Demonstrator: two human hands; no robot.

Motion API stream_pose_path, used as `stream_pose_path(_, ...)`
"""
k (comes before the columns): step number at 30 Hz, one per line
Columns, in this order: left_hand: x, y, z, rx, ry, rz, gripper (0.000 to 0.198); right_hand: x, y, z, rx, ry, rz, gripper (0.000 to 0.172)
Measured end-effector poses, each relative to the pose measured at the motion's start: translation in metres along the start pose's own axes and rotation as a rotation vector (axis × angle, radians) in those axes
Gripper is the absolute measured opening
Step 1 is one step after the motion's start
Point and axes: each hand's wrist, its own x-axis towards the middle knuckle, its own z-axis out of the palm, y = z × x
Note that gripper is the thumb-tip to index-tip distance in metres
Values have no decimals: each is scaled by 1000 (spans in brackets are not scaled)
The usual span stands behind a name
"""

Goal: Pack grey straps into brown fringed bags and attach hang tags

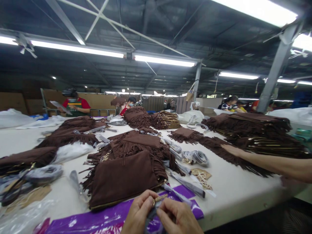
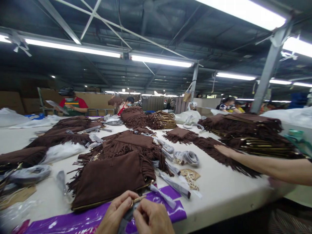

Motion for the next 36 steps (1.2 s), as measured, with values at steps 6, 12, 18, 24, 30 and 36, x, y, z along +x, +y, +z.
stream_pose_path(6,9,-9,0,10,74,-101,46,-6,11,12,-44,100,-46,29)
stream_pose_path(12,2,-21,-7,823,107,270,23,-9,26,20,-125,140,-115,26)
stream_pose_path(18,-3,28,-5,1290,197,807,22,-4,8,13,8,425,-354,14)
stream_pose_path(24,0,82,-11,1145,171,795,29,21,-23,-5,51,346,-417,15)
stream_pose_path(30,-1,86,-28,1090,188,737,28,38,-31,7,99,214,-460,13)
stream_pose_path(36,-3,71,-49,1030,252,711,30,41,-14,20,204,238,-299,15)
